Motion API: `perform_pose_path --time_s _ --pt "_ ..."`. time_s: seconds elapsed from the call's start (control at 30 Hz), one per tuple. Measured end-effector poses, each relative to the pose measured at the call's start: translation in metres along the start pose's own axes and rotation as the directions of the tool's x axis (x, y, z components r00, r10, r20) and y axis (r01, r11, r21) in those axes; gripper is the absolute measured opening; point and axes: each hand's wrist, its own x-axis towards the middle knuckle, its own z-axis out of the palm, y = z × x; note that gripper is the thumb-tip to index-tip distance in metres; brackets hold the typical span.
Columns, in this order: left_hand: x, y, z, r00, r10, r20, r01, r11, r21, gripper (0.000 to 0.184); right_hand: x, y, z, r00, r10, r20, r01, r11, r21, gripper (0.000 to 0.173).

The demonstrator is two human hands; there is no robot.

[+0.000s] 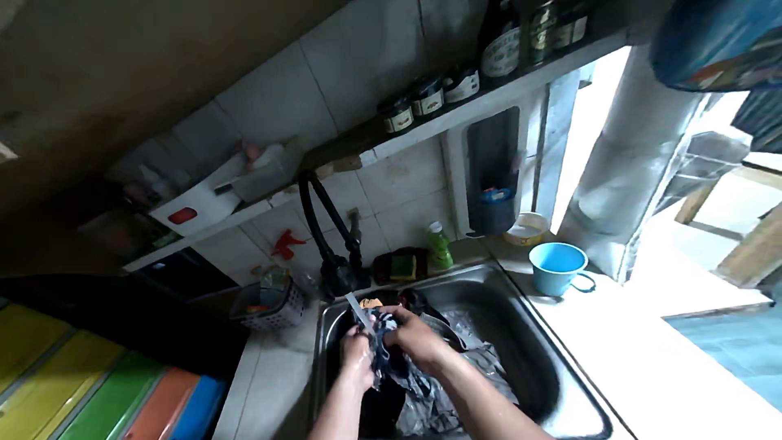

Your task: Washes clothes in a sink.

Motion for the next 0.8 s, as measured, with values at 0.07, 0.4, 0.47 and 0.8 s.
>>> perform_pose_path --time_s 0.07,0.4,0.47,0.8 --pt "0.007 0.004 -0.003 0.965 0.256 -0.05 -0.209 0.873 0.44 0.035 -0.012 0.012 -0.015 0.984 0.135 0.116 -0.159 0.961 0.226 0.069" --pt "-0.017 -0.013 0.012 0.9 0.434 0.035 -0.416 0.833 0.365 0.033 0.015 0.033 0.042 0.886 0.21 -0.413 0.226 0.581 0.782 0.026" --pt "-0.013 -0.005 -0.002 0.945 0.325 0.027 -0.321 0.912 0.254 0.045 0.014 0.035 0.042 0.858 0.232 -0.458 0.233 0.619 0.75 0.025" --pt "-0.032 0.14 -0.019 0.562 0.82 0.105 -0.808 0.518 0.279 0.053 0.018 0.077 0.028 0.766 0.31 -0.564 0.175 0.743 0.646 0.03"
